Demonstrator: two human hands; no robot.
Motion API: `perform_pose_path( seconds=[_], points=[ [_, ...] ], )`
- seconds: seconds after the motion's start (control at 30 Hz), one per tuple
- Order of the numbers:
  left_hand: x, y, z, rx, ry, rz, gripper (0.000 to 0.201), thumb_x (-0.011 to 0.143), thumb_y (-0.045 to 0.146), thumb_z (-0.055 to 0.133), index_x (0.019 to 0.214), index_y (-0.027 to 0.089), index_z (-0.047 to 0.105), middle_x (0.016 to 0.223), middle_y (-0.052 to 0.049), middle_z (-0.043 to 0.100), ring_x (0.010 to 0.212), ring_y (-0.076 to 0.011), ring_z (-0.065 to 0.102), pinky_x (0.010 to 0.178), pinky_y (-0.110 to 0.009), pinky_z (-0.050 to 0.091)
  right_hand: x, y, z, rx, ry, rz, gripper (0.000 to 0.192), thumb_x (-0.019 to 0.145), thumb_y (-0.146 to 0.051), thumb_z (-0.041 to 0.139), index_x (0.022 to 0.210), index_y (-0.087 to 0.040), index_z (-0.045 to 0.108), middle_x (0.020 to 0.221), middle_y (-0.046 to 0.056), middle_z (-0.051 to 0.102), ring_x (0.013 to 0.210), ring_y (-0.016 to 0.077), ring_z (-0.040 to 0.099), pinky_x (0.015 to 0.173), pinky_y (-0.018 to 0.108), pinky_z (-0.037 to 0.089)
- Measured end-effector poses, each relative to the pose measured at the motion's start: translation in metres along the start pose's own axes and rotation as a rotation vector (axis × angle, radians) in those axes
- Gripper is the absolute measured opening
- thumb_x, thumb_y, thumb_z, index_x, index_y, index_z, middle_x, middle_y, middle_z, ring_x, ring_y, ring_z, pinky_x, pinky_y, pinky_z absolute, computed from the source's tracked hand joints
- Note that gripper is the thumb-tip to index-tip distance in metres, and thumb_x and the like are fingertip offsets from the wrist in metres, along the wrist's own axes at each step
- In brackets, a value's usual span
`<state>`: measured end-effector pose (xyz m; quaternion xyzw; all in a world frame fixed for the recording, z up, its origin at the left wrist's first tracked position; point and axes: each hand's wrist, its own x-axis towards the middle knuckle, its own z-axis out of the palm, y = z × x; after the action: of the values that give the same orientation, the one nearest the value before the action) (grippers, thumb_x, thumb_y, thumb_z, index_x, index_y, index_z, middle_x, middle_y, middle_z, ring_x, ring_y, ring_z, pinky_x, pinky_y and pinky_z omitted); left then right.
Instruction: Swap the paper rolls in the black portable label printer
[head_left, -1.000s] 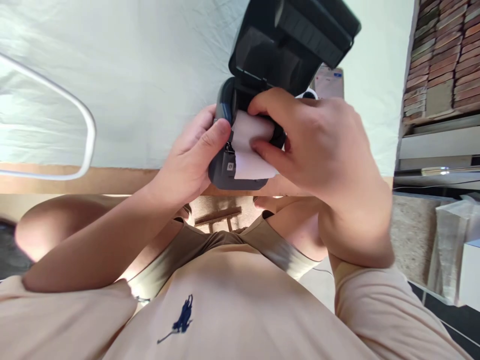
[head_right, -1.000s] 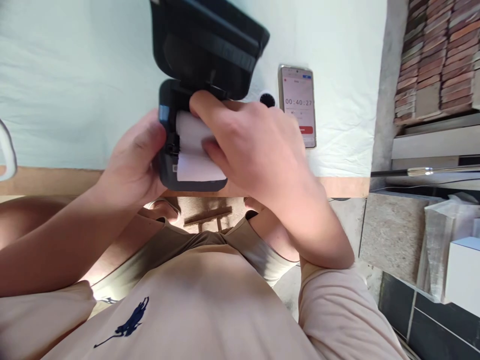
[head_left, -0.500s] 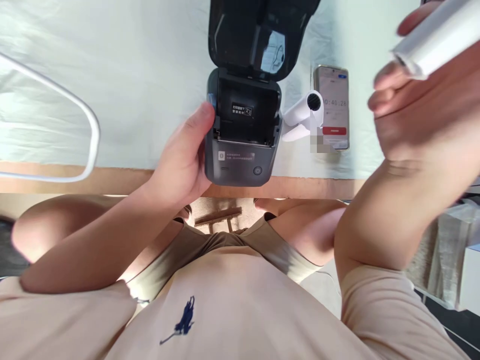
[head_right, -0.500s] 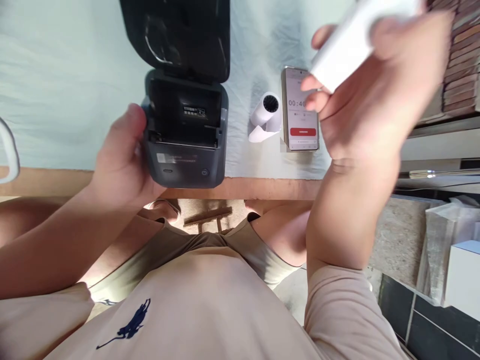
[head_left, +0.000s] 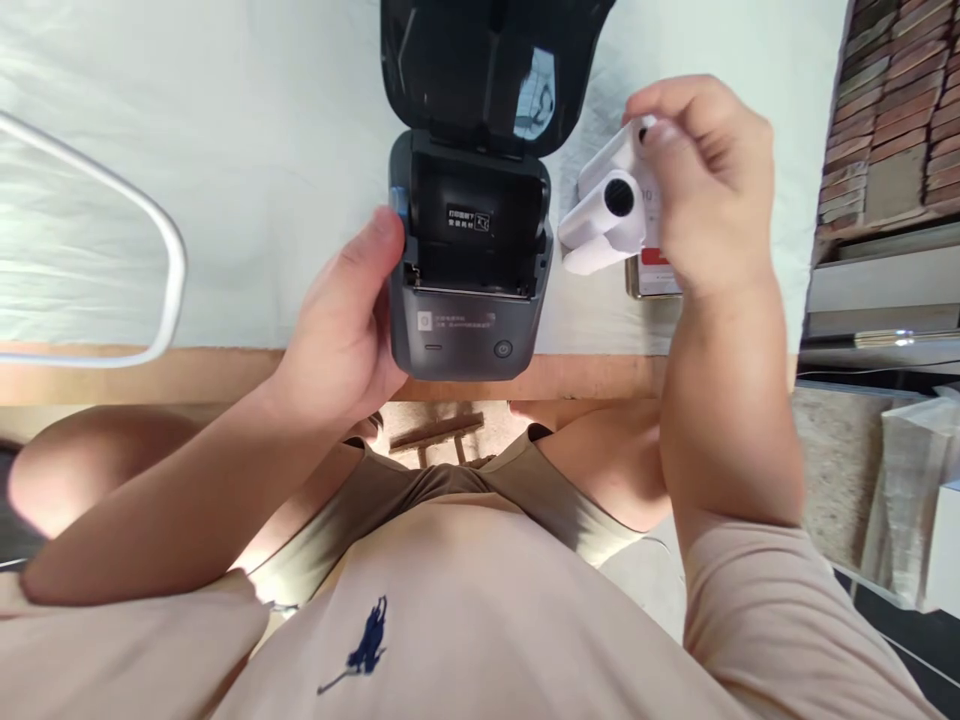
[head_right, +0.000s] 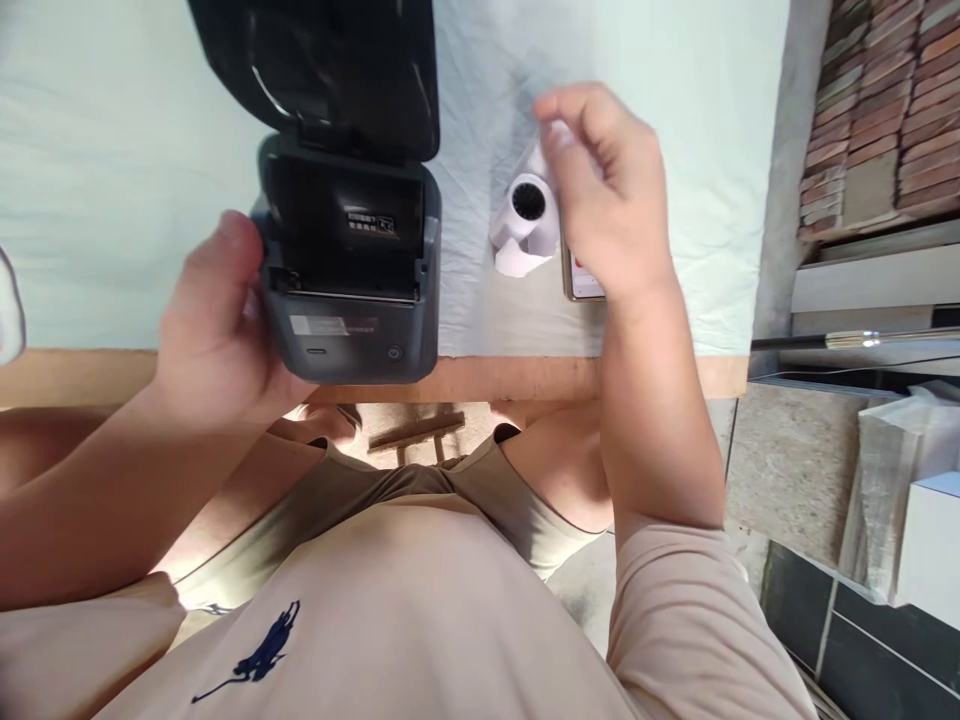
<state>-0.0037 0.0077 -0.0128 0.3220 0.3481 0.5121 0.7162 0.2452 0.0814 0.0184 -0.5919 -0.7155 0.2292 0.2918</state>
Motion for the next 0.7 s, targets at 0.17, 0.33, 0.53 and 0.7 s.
perform_pose_path(
  seconds=[0.17,0.33,0.53,0.7],
  points=[
    [0.000,0.000,-0.001,-0.061,-0.066,0.005,0.030,0.084,0.050,0.070,0.106,0.032,0.081,0.112,-0.002,0.078,0.152,-0.0313,0.043,0.108,-0.044,0.063,-0.015,-0.028,-0.006,-0.252,0.204,-0.030,0.026,0.093,-0.036,0.048,0.101,-0.019,0.066,0.105,0.009,0.067,0.097,0.0180,0.059,0.092,0.035,0.046],
    [-0.001,0.000,0.000,-0.043,-0.074,-0.029,0.027,0.085,0.049,0.069,0.104,0.034,0.081,0.110,-0.001,0.079,0.151,-0.0317,0.045,0.104,-0.044,0.065,-0.036,-0.056,0.008,-0.586,0.002,0.172,0.039,0.079,-0.037,0.070,0.114,-0.024,0.061,0.101,0.005,0.067,0.070,0.0136,0.050,0.079,0.037,0.044],
    [0.000,0.000,0.002,-0.043,-0.030,-0.011,0.032,0.081,0.053,0.073,0.104,0.032,0.081,0.108,-0.003,0.079,0.147,-0.0353,0.049,0.109,-0.048,0.061,-0.041,-0.058,0.028,-0.606,-0.016,0.152,0.036,0.085,-0.022,0.054,0.120,-0.032,0.055,0.115,0.003,0.063,0.083,0.0158,0.056,0.065,0.027,0.037],
    [-0.001,0.001,0.001,-0.057,-0.080,0.013,0.030,0.085,0.051,0.070,0.110,0.035,0.079,0.118,0.001,0.077,0.152,-0.0310,0.043,0.109,-0.047,0.062,-0.040,-0.052,0.031,-0.533,-0.091,0.041,0.031,0.092,-0.028,0.048,0.122,-0.032,0.053,0.130,0.006,0.059,0.093,0.0163,0.059,0.066,0.027,0.043]
  ],
)
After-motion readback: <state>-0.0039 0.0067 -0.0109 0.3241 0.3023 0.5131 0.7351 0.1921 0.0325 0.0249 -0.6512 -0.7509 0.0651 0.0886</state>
